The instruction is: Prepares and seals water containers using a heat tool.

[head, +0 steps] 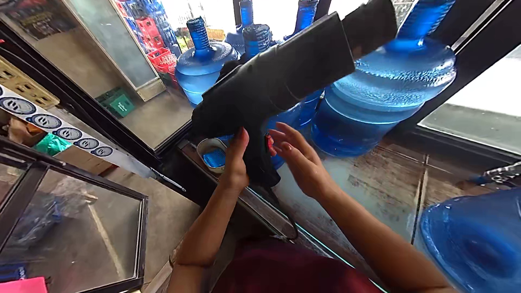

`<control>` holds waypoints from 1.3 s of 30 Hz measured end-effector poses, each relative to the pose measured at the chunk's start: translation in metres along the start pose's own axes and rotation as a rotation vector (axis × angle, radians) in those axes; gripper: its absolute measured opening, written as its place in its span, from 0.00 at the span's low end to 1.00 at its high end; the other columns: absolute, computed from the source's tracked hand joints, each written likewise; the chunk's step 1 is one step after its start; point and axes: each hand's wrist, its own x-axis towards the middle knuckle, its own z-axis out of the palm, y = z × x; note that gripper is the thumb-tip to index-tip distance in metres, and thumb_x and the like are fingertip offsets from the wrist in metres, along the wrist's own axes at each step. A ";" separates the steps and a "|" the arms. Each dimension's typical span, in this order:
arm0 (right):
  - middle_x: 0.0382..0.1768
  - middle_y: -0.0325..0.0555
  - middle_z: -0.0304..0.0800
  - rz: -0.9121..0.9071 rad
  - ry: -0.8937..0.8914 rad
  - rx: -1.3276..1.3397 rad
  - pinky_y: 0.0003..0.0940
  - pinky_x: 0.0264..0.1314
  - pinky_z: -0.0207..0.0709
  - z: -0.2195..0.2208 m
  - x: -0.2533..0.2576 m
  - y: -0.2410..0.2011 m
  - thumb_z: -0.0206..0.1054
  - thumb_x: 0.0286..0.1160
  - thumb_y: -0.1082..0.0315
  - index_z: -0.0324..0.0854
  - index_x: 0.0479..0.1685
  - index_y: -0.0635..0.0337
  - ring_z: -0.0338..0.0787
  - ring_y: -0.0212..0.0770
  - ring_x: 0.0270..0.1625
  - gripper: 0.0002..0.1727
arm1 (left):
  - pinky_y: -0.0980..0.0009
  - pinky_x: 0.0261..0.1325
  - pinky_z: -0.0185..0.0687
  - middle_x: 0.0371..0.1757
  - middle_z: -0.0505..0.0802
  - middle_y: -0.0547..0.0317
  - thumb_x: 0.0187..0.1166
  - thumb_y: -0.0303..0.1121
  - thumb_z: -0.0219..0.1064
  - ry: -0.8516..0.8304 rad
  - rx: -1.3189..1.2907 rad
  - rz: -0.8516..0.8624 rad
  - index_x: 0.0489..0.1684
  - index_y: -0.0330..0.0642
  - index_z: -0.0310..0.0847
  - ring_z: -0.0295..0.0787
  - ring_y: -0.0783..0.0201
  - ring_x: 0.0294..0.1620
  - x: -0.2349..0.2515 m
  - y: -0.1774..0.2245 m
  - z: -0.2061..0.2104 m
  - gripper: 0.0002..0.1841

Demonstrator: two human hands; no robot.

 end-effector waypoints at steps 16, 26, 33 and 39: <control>0.60 0.38 0.86 0.081 -0.223 0.499 0.33 0.71 0.79 -0.008 0.022 0.008 0.54 0.87 0.63 0.58 0.83 0.57 0.87 0.29 0.62 0.27 | 0.71 0.59 0.89 0.47 0.96 0.66 0.76 0.61 0.66 -0.111 -0.063 0.092 0.58 0.55 0.89 0.93 0.73 0.50 0.023 -0.019 0.024 0.24; 0.78 0.73 0.71 -0.255 0.662 -0.893 0.55 0.84 0.65 -0.233 0.079 -0.067 0.67 0.79 0.54 0.65 0.81 0.75 0.72 0.63 0.82 0.38 | 0.67 0.51 0.92 0.46 0.95 0.64 0.74 0.66 0.67 -0.077 0.500 0.313 0.61 0.51 0.81 0.94 0.64 0.45 0.074 0.066 0.022 0.30; 0.81 0.74 0.65 0.009 0.666 -0.691 0.54 0.84 0.65 -0.331 0.141 -0.085 0.76 0.71 0.50 0.46 0.89 0.73 0.70 0.61 0.83 0.55 | 0.62 0.56 0.95 0.55 0.93 0.68 0.81 0.57 0.67 -0.075 0.743 0.430 0.66 0.53 0.79 0.94 0.63 0.54 0.134 0.091 0.057 0.24; 0.70 0.67 0.80 -0.011 0.499 -0.643 0.48 0.78 0.73 -0.351 0.162 -0.080 0.71 0.78 0.57 0.63 0.81 0.72 0.83 0.52 0.72 0.38 | 0.68 0.53 0.94 0.52 0.92 0.73 0.85 0.54 0.64 -0.157 0.889 0.431 0.67 0.54 0.77 0.94 0.71 0.50 0.176 0.084 0.096 0.21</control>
